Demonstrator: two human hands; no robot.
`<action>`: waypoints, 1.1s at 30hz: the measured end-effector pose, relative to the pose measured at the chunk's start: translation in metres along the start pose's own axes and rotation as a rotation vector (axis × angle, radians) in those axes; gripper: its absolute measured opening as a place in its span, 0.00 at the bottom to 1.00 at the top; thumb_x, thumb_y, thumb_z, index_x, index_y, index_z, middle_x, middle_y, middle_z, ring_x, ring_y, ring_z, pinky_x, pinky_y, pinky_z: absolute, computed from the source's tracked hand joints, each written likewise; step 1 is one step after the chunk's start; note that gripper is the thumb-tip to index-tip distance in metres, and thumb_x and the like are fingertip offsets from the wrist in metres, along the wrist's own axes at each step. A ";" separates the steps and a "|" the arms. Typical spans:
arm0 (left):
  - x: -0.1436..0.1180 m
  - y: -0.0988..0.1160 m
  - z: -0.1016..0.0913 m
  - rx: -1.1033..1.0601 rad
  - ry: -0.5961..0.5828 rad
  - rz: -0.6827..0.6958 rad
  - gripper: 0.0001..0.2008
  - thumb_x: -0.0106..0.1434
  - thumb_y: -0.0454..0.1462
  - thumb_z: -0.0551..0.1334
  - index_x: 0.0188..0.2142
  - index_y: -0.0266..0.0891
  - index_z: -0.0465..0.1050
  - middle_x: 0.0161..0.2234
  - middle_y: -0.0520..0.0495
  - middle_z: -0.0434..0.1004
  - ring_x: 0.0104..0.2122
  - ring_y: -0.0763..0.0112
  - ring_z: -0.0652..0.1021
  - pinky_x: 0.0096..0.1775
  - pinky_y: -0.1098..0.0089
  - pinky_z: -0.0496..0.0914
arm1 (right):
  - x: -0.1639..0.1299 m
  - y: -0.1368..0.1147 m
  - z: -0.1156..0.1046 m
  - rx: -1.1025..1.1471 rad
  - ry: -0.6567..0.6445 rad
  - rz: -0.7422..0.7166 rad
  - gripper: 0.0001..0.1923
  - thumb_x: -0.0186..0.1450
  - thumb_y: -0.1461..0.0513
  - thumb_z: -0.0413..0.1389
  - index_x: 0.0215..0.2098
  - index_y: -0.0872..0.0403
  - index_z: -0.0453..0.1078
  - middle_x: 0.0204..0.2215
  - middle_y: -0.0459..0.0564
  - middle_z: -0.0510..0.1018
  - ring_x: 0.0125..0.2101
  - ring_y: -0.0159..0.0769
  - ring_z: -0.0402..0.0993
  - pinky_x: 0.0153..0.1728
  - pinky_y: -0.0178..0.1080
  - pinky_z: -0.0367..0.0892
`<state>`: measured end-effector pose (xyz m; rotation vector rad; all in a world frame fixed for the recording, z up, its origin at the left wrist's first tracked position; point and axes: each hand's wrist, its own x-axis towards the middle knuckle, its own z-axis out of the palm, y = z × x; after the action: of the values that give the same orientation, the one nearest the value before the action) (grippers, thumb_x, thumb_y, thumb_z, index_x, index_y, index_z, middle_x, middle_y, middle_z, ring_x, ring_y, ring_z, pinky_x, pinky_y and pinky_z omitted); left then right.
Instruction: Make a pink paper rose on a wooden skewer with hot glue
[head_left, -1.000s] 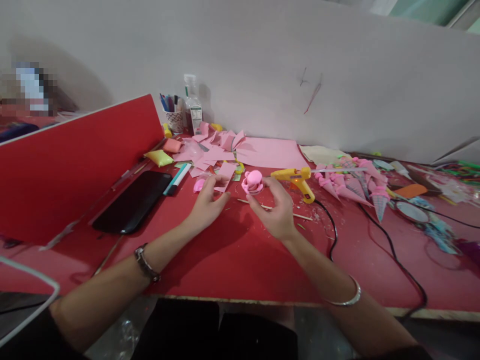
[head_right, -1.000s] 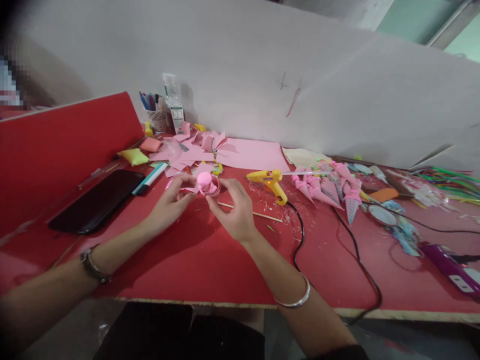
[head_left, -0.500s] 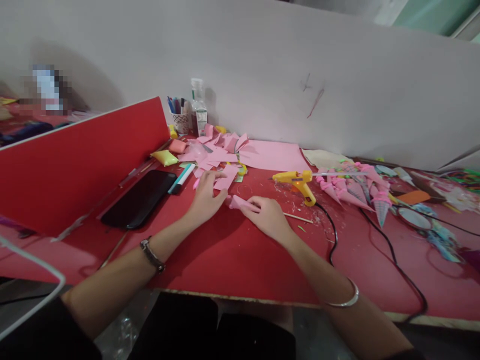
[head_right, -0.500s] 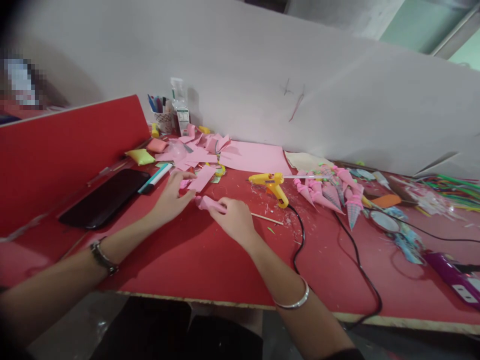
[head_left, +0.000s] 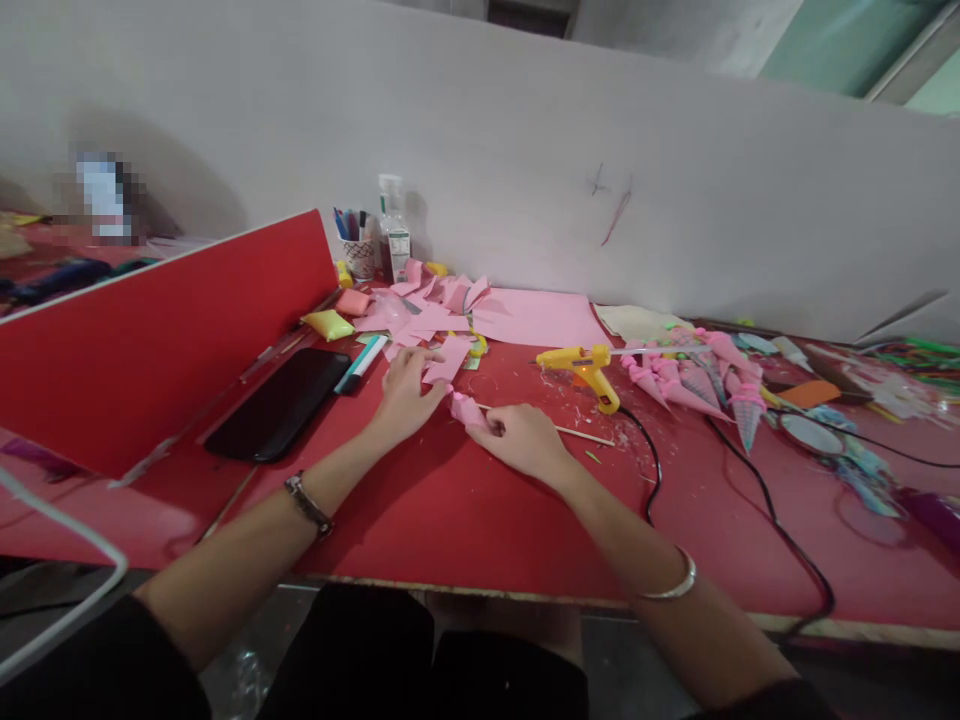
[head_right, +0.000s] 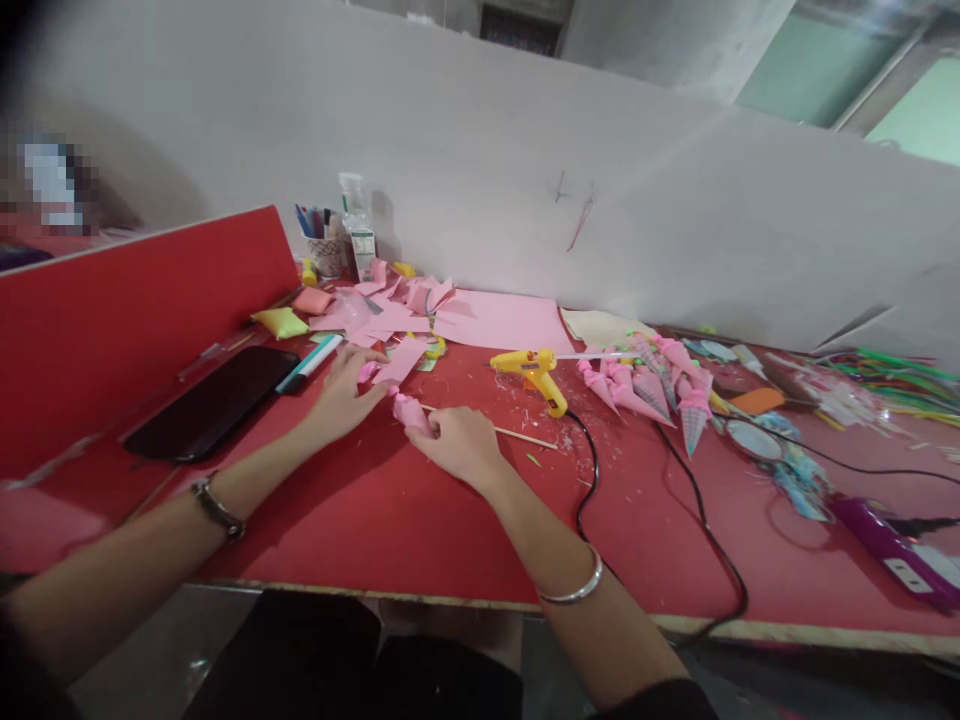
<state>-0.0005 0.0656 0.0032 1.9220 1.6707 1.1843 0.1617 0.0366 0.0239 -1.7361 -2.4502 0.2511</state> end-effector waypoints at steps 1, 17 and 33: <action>-0.001 0.000 0.000 0.018 -0.015 -0.003 0.11 0.52 0.33 0.57 0.37 0.38 0.65 0.42 0.45 0.64 0.45 0.63 0.66 0.49 0.59 0.59 | 0.000 0.000 -0.001 -0.007 -0.020 -0.004 0.22 0.59 0.48 0.43 0.19 0.54 0.65 0.18 0.46 0.70 0.19 0.28 0.60 0.20 0.33 0.43; 0.000 -0.012 -0.003 0.259 -0.155 0.043 0.15 0.52 0.32 0.52 0.40 0.41 0.64 0.47 0.43 0.66 0.49 0.59 0.65 0.49 0.55 0.58 | 0.000 -0.008 -0.010 -0.058 -0.125 -0.016 0.23 0.61 0.49 0.41 0.32 0.54 0.72 0.31 0.53 0.77 0.31 0.38 0.72 0.22 0.33 0.50; 0.009 -0.027 -0.032 0.135 -0.037 0.012 0.07 0.45 0.31 0.59 0.21 0.40 0.58 0.33 0.41 0.67 0.45 0.51 0.67 0.48 0.53 0.58 | 0.000 -0.008 -0.011 0.012 -0.152 -0.009 0.23 0.59 0.49 0.43 0.34 0.56 0.72 0.33 0.54 0.77 0.31 0.38 0.72 0.22 0.32 0.52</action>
<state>-0.0426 0.0723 0.0066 2.0230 1.7623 1.0578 0.1561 0.0344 0.0364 -1.7621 -2.5533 0.4101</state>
